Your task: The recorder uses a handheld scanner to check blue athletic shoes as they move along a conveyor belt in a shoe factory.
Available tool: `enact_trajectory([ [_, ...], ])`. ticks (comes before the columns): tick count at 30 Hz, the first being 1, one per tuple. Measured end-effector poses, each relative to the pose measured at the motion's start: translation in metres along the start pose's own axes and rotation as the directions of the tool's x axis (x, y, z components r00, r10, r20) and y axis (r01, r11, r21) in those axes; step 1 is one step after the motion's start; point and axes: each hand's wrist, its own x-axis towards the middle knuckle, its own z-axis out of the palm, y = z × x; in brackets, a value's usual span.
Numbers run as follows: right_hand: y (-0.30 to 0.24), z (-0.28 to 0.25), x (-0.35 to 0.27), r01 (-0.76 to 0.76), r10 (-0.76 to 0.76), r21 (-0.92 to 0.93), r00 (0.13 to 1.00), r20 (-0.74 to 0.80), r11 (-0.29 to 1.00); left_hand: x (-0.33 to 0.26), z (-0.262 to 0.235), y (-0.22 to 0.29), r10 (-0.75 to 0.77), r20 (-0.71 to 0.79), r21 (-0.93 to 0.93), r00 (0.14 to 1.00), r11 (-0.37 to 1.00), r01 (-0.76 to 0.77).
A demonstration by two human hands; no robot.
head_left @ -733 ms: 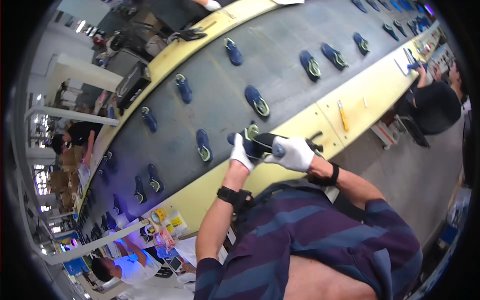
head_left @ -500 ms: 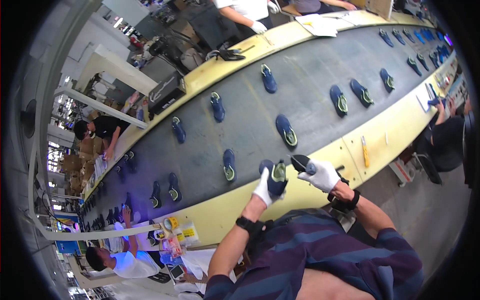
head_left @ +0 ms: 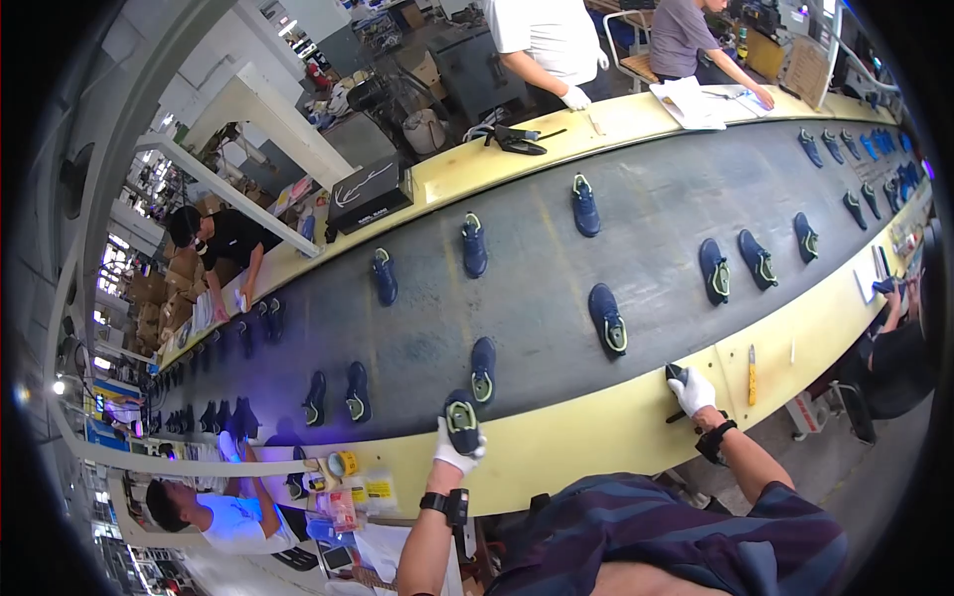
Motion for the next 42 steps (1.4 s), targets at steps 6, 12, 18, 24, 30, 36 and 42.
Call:
enact_trajectory([
  [6, -0.008, 0.003, -0.001, 0.0, -0.001, -0.024, 0.999, -0.047, 1.0, 0.045, 0.004, 0.131, 0.081, -0.044, 0.023, 0.996, 0.997, -0.08],
  [12, -0.027, 0.016, 0.005, -0.026, 0.024, -0.024, 0.998, -0.058, 0.999, 0.114, -0.093, 0.234, 0.266, -0.14, -0.158, 0.954, 0.945, -0.287],
  [18, -0.028, 0.006, 0.013, -0.108, 0.106, -0.046, 0.993, -0.049, 0.993, 0.145, -0.126, 0.208, 0.388, -0.427, -0.407, 0.817, 0.724, -0.557],
  [24, -0.022, 0.001, 0.015, -0.104, 0.1, -0.042, 0.992, -0.078, 0.994, 0.158, -0.079, 0.121, 0.42, -0.436, 0.141, 0.796, 0.906, -0.4],
  [30, -0.029, 0.009, 0.023, -0.068, 0.067, -0.035, 0.997, -0.038, 0.997, 0.2, -0.005, 0.059, 0.806, -0.014, 0.992, 0.591, -0.064, 0.111],
  [36, -0.031, -0.005, 0.017, -0.156, 0.154, -0.035, 0.987, -0.041, 0.987, 0.184, 0.112, 0.017, 0.831, 0.114, 0.863, 0.544, -0.354, 0.36],
  [42, -0.024, -0.003, 0.008, -0.104, 0.1, -0.038, 0.991, -0.09, 0.994, 0.185, 0.113, 0.023, 0.79, -0.077, 0.949, 0.608, -0.13, 0.288],
])
